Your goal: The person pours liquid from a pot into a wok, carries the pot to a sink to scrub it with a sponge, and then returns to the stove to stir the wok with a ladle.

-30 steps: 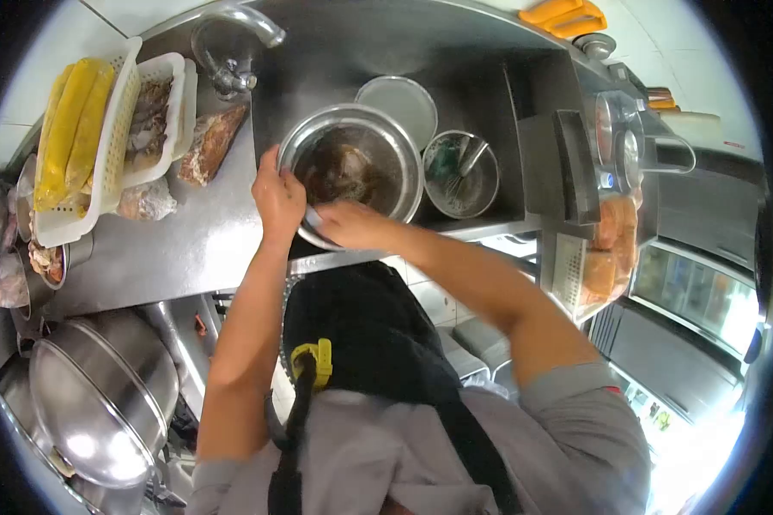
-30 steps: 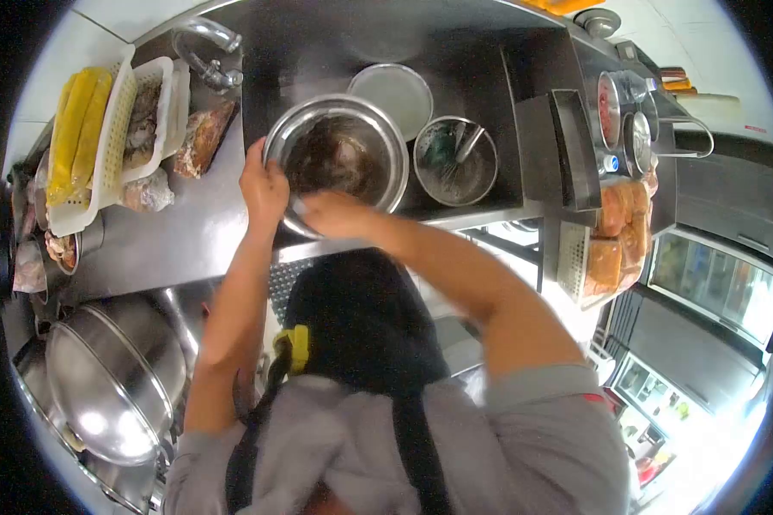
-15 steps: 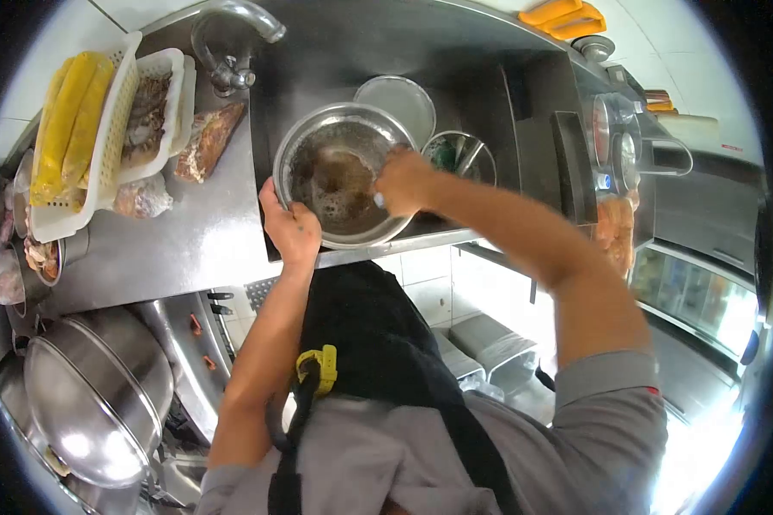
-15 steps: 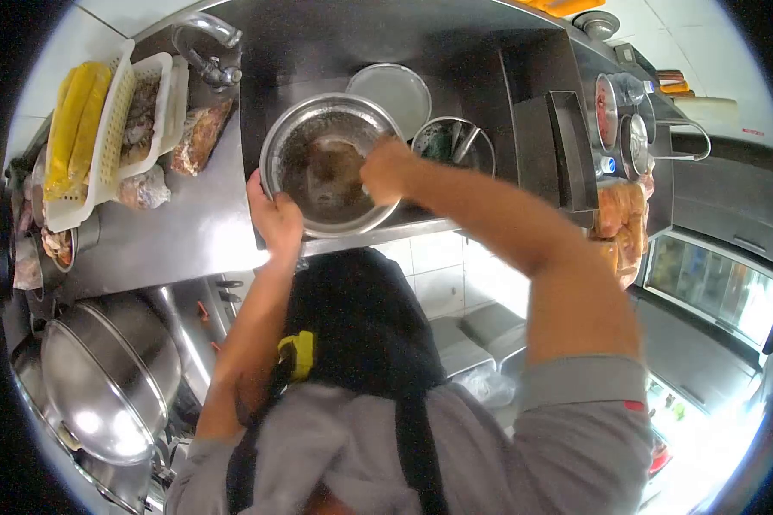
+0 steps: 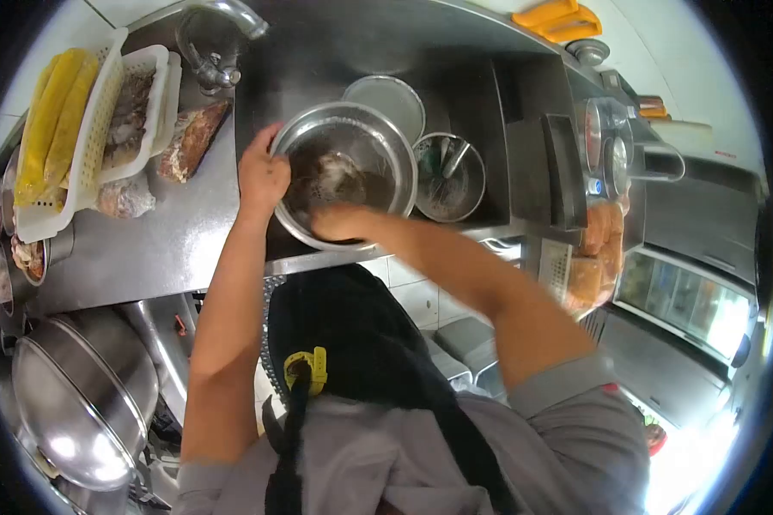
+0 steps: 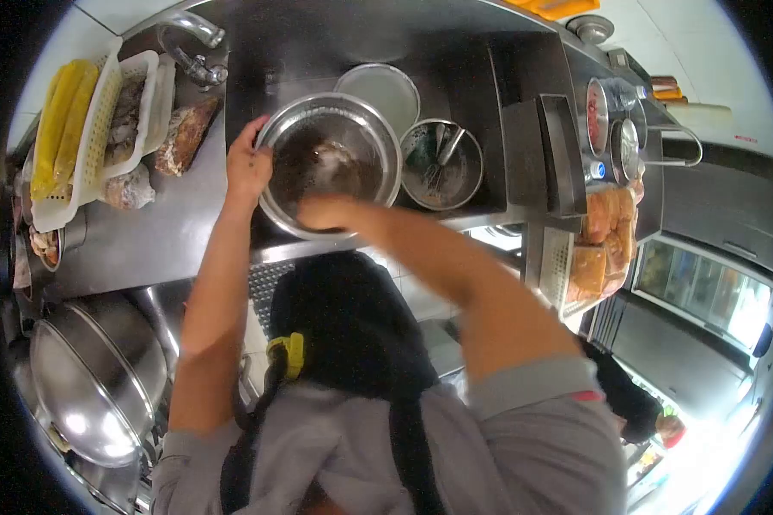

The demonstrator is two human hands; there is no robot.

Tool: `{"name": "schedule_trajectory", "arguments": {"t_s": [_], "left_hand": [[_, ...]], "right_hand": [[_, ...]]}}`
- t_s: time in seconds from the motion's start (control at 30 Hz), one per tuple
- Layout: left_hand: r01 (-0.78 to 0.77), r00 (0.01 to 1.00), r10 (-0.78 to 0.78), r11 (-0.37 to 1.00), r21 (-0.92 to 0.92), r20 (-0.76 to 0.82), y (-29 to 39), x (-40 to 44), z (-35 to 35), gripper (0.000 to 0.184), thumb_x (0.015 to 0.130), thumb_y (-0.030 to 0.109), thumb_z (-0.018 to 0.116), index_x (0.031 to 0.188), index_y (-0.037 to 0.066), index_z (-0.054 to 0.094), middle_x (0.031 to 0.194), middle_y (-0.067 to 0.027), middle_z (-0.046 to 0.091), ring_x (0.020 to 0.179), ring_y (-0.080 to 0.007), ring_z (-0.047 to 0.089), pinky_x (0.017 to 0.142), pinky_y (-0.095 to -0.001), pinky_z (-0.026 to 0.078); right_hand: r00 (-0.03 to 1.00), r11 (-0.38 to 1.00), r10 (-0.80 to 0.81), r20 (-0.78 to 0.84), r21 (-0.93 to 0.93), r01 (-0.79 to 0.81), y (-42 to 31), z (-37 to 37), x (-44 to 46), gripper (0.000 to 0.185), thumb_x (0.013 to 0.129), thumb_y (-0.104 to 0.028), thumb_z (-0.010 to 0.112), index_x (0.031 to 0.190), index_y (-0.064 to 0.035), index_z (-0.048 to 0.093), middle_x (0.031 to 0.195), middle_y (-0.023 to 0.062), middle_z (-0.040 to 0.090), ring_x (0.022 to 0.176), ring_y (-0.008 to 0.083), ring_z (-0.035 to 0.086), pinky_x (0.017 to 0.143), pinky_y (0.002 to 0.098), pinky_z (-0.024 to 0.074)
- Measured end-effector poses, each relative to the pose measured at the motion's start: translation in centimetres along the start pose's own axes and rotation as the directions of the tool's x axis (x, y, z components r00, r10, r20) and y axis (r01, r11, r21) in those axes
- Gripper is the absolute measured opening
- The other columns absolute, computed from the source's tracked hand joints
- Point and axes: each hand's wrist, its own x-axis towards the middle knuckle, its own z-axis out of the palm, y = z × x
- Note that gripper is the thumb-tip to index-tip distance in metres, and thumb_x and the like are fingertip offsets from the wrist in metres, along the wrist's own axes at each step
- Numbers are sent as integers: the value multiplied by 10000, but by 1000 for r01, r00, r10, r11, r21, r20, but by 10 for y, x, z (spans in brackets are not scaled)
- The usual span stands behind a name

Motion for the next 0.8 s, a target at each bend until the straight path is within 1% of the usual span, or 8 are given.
{"name": "schedule_trajectory", "arguments": {"t_s": [0.1,0.2,0.3,0.4,0.47,0.5,0.63,0.8], "left_hand": [[162,984,-163,987,-11,-74,15,-38,-7,503,798,12,463,1297,-47,478,1155,-273,603,1074,-388,606,954,-387,450],[109,954,-77,990,94,-290,-7,-86,9,542,811,1,437,1344,-72,370,1125,-272,591,1042,-418,605,950,-400,452],[91,980,-105,992,-88,-168,-2,-50,-1,517,809,3,444,1321,-68,437,1152,-275,603,1057,-412,605,967,-396,446],[126,992,-125,992,32,-22,2,-14,-5,447,819,7,449,1250,-43,557,1204,-267,612,1108,-367,609,968,-366,449],[100,991,-99,995,2,-94,2,-20,-1,465,814,3,441,1266,-46,541,1205,-274,607,1122,-378,602,971,-372,447],[109,985,-110,994,-11,-134,-2,-34,-1,474,812,1,437,1274,-48,533,1206,-277,604,1130,-383,598,973,-375,446],[90,969,-102,994,-64,-227,-15,-54,5,490,830,-14,425,1315,-52,485,1183,-281,608,1118,-376,605,980,-372,445],[184,962,-197,979,-86,-187,-10,-57,3,467,844,-21,419,1306,-80,465,1150,-287,615,1070,-372,626,945,-366,464]], "right_hand": [[955,106,118,-271,960,259,-42,7,8,360,949,-228,400,1194,-40,585,1189,181,626,1145,300,558,988,420,405],[965,936,-224,-139,245,253,-4,-4,-29,361,951,-255,422,1168,-37,611,1194,213,622,1149,325,578,1002,413,420],[974,786,-60,217,-592,180,21,-63,-62,401,948,-238,402,1212,-46,635,1250,176,615,1170,335,578,1017,428,433],[992,883,-113,52,-453,124,42,4,11,418,962,-333,415,1166,-61,658,1254,176,608,1180,301,576,992,424,446],[950,924,84,-301,381,38,-18,22,36,421,973,-308,421,1219,-34,625,1225,174,619,1126,286,585,1005,383,427],[945,458,210,-252,879,133,-48,1,4,450,974,-327,408,1274,-44,588,1257,200,599,1149,319,571,1030,403,406],[956,969,-227,-186,58,241,-5,-13,-53,442,958,-297,459,1307,-41,547,1310,201,563,1230,358,516,1028,455,405],[968,736,18,250,-659,156,22,-35,-25,441,946,-302,498,1298,-44,560,1249,206,606,1183,380,554,1044,441,401]]}}
